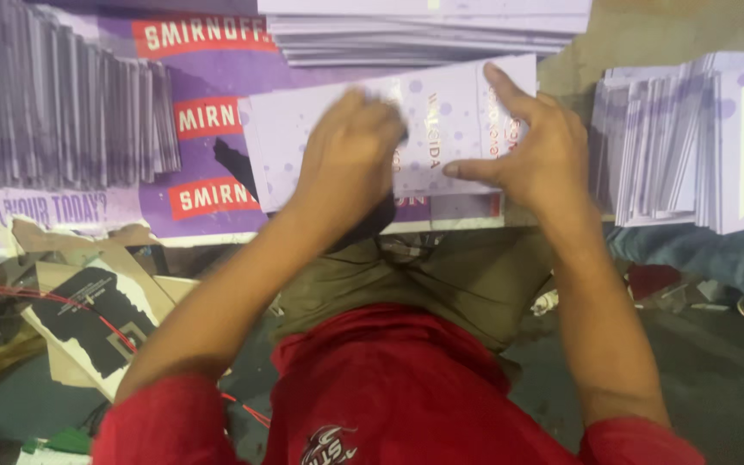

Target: The person repeatedly wipes the surface of purple printed cards with a black cloth, then stacks them. The person handles the cards one at a time, wiping each side before stacking them on the table.

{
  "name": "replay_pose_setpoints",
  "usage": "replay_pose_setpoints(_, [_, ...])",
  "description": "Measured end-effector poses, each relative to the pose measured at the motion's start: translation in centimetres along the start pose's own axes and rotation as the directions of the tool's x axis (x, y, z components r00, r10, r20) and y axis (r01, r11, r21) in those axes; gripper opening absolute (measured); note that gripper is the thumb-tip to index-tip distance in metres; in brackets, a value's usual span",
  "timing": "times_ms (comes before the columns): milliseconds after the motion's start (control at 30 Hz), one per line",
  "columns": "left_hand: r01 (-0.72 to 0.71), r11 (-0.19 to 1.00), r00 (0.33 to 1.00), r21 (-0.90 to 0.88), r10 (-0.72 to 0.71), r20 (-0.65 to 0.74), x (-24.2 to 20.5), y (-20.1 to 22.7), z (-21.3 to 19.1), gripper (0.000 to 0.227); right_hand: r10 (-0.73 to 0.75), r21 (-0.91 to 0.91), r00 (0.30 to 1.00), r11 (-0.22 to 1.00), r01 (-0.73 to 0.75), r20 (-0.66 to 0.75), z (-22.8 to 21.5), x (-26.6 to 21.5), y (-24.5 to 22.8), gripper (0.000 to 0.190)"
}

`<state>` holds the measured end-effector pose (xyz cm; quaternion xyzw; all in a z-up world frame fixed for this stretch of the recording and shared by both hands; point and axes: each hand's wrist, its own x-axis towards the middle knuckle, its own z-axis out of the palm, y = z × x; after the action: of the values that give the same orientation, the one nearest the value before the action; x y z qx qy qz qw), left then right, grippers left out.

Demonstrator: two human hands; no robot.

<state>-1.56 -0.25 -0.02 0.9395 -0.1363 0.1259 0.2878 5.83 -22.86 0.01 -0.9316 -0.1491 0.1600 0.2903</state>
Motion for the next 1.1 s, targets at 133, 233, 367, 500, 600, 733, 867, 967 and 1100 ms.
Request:
replay_pose_setpoints(133, [0.058,0.993,0.994,-0.099,-0.048,0.099,-3.0,1.6,-2.8,0.018,0.113,-0.006,0.992,0.994,-0.113,0.054,-0.3,-0.2,-0.6,0.113])
replay_pose_setpoints(233, [0.041,0.996,0.983,-0.076,-0.027,0.18,-2.8,1.2,-3.0,0.014,0.074,-0.043,0.996,0.997,-0.071,0.054,-0.7,-0.1,-0.5,0.114])
replay_pose_setpoints(367, [-0.039,0.999,0.992,0.013,0.037,0.12,0.8,-0.5,-0.8,0.011,0.01,-0.068,0.999,0.998,-0.007,0.05,-0.8,-0.2,-0.2,0.115])
replay_pose_setpoints(500, [0.0,0.994,1.0,0.109,0.001,-0.009,2.8,-0.6,1.4,0.014,0.091,-0.091,0.994,0.992,-0.086,0.054,-0.6,-0.4,-0.4,0.114])
replay_pose_setpoints(600, [0.008,0.975,0.999,0.22,0.002,-0.045,1.8,0.2,0.7,0.035,0.075,-0.037,0.996,0.997,-0.073,0.039,-0.4,-0.1,-0.8,0.113])
replay_pose_setpoints(733, [0.051,0.959,0.997,0.279,-0.065,0.042,0.6,0.8,0.0,0.048,0.123,0.01,0.992,0.992,-0.123,0.031,-0.4,-0.3,-0.1,0.112])
replay_pose_setpoints(867, [0.03,0.947,0.989,0.321,-0.074,0.125,0.2,1.0,-1.0,0.049,0.036,-0.002,0.999,0.999,-0.036,-0.016,-0.3,-0.3,0.0,0.112])
replay_pose_setpoints(967, [0.026,0.935,0.991,0.354,-0.071,0.113,0.4,1.5,-1.3,0.047,0.105,0.026,0.994,0.994,-0.106,0.032,-0.4,-0.1,-0.2,0.112])
replay_pose_setpoints(1100, [0.035,0.921,0.988,0.387,-0.089,0.124,0.2,1.9,-1.3,0.048,0.141,0.02,0.989,0.99,-0.142,0.045,-0.5,0.0,-0.3,0.113])
